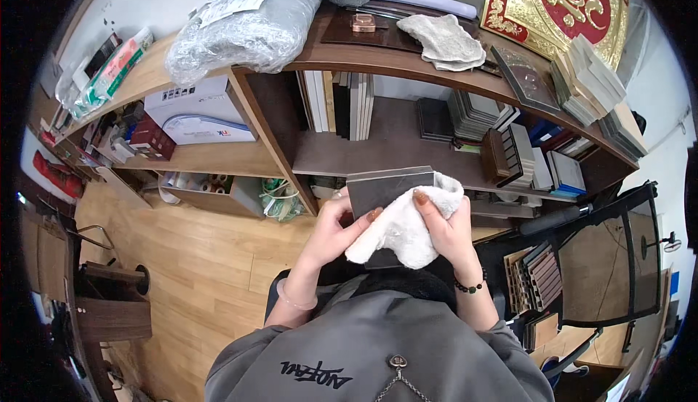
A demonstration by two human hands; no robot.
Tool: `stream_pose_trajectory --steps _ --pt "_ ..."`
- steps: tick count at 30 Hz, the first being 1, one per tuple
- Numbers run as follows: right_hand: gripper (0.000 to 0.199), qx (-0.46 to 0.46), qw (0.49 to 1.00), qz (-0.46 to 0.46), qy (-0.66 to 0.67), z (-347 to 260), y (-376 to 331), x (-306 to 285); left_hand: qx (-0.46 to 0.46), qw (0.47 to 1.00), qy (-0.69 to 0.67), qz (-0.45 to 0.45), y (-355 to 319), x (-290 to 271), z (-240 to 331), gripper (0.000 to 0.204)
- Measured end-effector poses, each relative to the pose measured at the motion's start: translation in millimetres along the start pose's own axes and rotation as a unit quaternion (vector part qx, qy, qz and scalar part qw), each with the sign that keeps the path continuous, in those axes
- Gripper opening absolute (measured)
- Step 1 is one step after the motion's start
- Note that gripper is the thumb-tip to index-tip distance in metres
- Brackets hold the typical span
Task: Wiping small rectangular objects (books or boxes) with a cloth and organizing them on a shelf.
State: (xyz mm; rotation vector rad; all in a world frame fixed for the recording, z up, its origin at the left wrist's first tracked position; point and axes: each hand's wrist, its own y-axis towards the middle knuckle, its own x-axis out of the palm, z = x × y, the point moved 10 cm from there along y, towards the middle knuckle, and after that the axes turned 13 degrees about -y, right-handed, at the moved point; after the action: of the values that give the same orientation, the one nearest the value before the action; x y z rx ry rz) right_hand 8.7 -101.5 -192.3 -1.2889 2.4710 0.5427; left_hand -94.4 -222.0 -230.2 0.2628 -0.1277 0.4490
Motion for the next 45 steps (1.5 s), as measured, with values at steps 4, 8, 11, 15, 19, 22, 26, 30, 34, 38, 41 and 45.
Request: stream_pose_trajectory --steps 4,8,11,15,19,22,26,30,34,38,41,45 --pt "0.021 0.019 0.996 -0.053 -0.064 4.3 -1.7 4.7 0.003 0.99 -0.135 0.03 0.6 -7.0 25.2 0.034" --pt "0.03 -0.071 0.987 -0.097 -0.107 -16.5 0.3 16.8 -0.081 0.993 0.068 -0.059 5.8 4.4 34.0 0.026" --pt "0.034 -0.121 0.978 -0.092 -0.145 -38.6 -0.5 17.6 -0.081 0.978 0.155 -0.111 12.7 21.3 27.6 0.029" --pt "0.035 -0.126 0.964 -0.078 -0.221 -44.1 5.6 9.6 -0.079 0.986 0.135 -0.053 6.2 17.8 10.5 0.032" --pt "0.041 -0.106 0.949 -0.135 -0.264 -17.4 4.4 -2.7 -0.017 0.998 -0.014 0.056 7.4 -6.1 13.8 0.033" --pt "0.043 -0.093 0.943 -0.164 -0.274 -6.2 1.3 -9.2 0.023 0.992 -0.078 0.097 2.5 -18.4 21.2 0.032" --pt "0.033 -0.122 0.97 -0.115 -0.175 -22.8 -0.8 -22.0 0.062 0.98 -0.131 0.137 -0.3 -32.2 21.2 0.031" --pt "0.022 -0.026 0.993 0.022 0.116 -2.7 -2.6 -36.6 0.094 0.931 -0.273 0.225 -6.7 -32.0 4.9 0.035" --pt "0.015 0.014 0.984 0.034 0.175 11.9 -7.1 -23.0 0.057 0.888 -0.368 0.272 -18.5 -17.0 -19.4 0.038" --pt "0.014 0.016 0.997 0.067 0.033 10.5 -1.9 -51.3 0.001 0.932 -0.34 0.125 -7.7 -20.8 -11.7 0.043" --pt "0.013 -0.001 0.999 0.004 -0.034 8.4 -0.9 -51.6 -0.067 0.917 -0.376 -0.113 -4.0 -14.7 -0.2 0.046" --pt "0.022 -0.001 0.975 -0.182 -0.128 3.1 2.8 -28.5 -0.239 0.884 -0.358 -0.183 -17.9 7.5 -27.3 0.047"
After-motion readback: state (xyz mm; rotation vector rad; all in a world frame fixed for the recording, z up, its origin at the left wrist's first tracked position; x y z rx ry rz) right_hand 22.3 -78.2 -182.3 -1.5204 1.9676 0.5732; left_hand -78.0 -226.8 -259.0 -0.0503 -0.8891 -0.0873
